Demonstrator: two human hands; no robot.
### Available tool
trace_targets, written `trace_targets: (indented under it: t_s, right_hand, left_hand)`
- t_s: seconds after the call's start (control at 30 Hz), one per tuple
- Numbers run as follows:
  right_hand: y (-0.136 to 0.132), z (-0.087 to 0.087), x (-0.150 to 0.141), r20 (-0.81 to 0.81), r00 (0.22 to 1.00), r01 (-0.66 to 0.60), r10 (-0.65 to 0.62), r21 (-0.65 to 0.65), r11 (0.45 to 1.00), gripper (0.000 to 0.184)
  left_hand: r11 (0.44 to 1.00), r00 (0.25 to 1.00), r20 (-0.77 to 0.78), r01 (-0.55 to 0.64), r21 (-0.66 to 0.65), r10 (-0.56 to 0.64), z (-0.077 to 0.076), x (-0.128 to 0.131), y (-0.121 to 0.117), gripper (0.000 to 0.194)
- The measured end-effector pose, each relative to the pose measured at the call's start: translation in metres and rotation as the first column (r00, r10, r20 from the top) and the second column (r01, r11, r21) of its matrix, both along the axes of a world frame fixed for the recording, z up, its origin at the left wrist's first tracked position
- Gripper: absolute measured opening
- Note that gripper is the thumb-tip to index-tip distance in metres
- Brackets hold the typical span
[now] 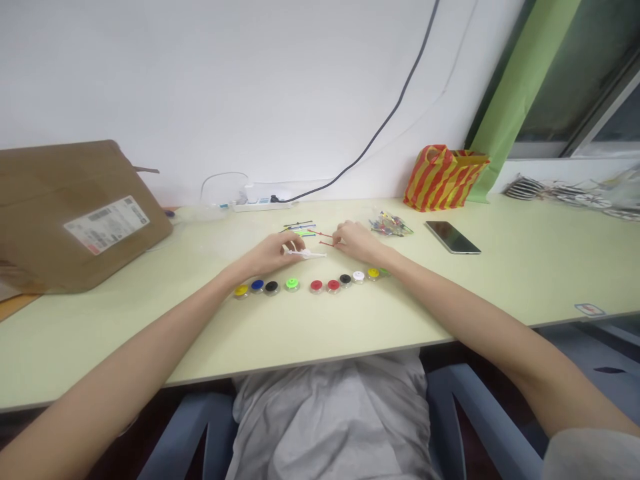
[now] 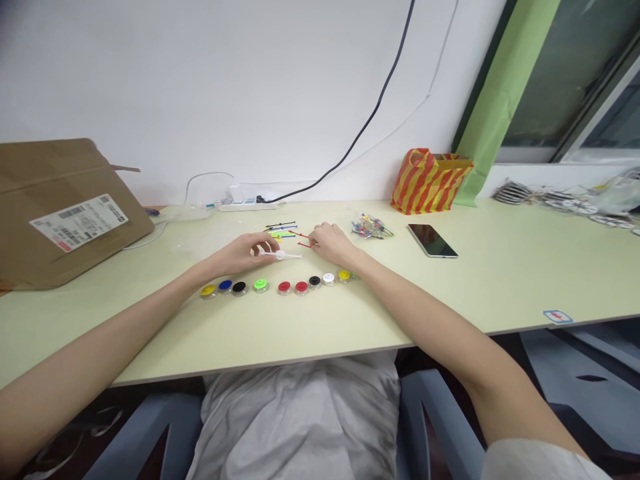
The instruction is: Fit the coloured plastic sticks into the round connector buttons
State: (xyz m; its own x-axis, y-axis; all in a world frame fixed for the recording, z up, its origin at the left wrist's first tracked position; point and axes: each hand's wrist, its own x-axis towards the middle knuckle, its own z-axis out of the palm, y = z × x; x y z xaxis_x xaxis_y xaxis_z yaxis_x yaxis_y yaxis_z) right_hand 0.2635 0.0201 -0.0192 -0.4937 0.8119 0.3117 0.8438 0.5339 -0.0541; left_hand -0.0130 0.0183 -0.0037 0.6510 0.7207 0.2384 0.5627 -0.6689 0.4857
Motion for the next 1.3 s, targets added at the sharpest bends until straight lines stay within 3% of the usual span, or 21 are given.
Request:
trace_targets:
  t_s: [0.17, 0.27, 0.37, 0.43, 0.53, 0.6, 0.73, 0.87, 1.13, 1.3]
  right_hand:
    - [-0.004, 0.004, -0.002, 0.021, 1.000, 0.021, -0.021, -0.017, 1.000, 0.019]
    - [-0.005, 0.004, -0.003, 0.037, 0.999, 0.024, -0.023, -0.026, 0.999, 0.018]
    - [-0.003, 0.003, -0.005, 0.045, 0.998, 0.036, -0.034, -0.044, 0.998, 0.019]
    - [-0.001, 0.001, -0.005, 0.042, 0.998, 0.041, -0.038, -0.059, 0.997, 0.019]
    - [0.001, -0.001, -0.005, 0.029, 0.999, 0.031, -0.030, -0.065, 0.997, 0.017]
    - [0.001, -0.002, -0.004, 0.022, 0.999, 0.024, -0.023, -0.056, 0.998, 0.017]
    - [0.002, -0.003, -0.004, 0.015, 1.000, 0.021, -0.020, -0.058, 0.998, 0.017]
    - [0.002, -0.003, -0.004, 0.002, 1.000, 0.014, -0.014, -0.073, 0.997, 0.018]
    - [0.001, -0.003, -0.005, 0.026, 0.999, 0.025, -0.024, -0.049, 0.998, 0.020]
    - [-0.002, 0.004, -0.004, 0.025, 0.998, 0.055, -0.055, -0.024, 0.998, 0.017]
  left_hand:
    - [0.996, 0.997, -0.067, -0.021, 0.083, 0.027, -0.006, 0.000, 0.004, 0.035]
    - [0.993, 0.992, -0.122, -0.016, 0.118, 0.030, 0.000, -0.003, 0.005, 0.038]
    - [0.996, 0.981, -0.193, -0.005, 0.090, 0.023, 0.024, -0.015, -0.003, 0.047]
    - [1.000, 0.965, -0.261, -0.014, -0.026, 0.007, 0.046, -0.026, -0.012, 0.050]
    - [0.987, 0.942, -0.326, 0.027, -0.156, -0.078, 0.073, -0.032, -0.026, 0.040]
    - [0.978, 0.940, -0.310, 0.086, -0.190, -0.143, 0.079, -0.026, -0.034, 0.032]
    - [0.959, 0.954, -0.169, 0.218, -0.183, -0.249, 0.066, 0.005, -0.049, 0.029]
    - [0.947, 0.934, -0.194, 0.265, -0.183, -0.299, 0.046, 0.029, -0.061, 0.023]
    - [0.972, 0.956, -0.179, 0.233, -0.025, -0.234, 0.025, 0.023, -0.051, 0.015]
    - [0.972, 0.961, -0.154, 0.233, 0.017, -0.228, 0.017, 0.023, -0.045, 0.020]
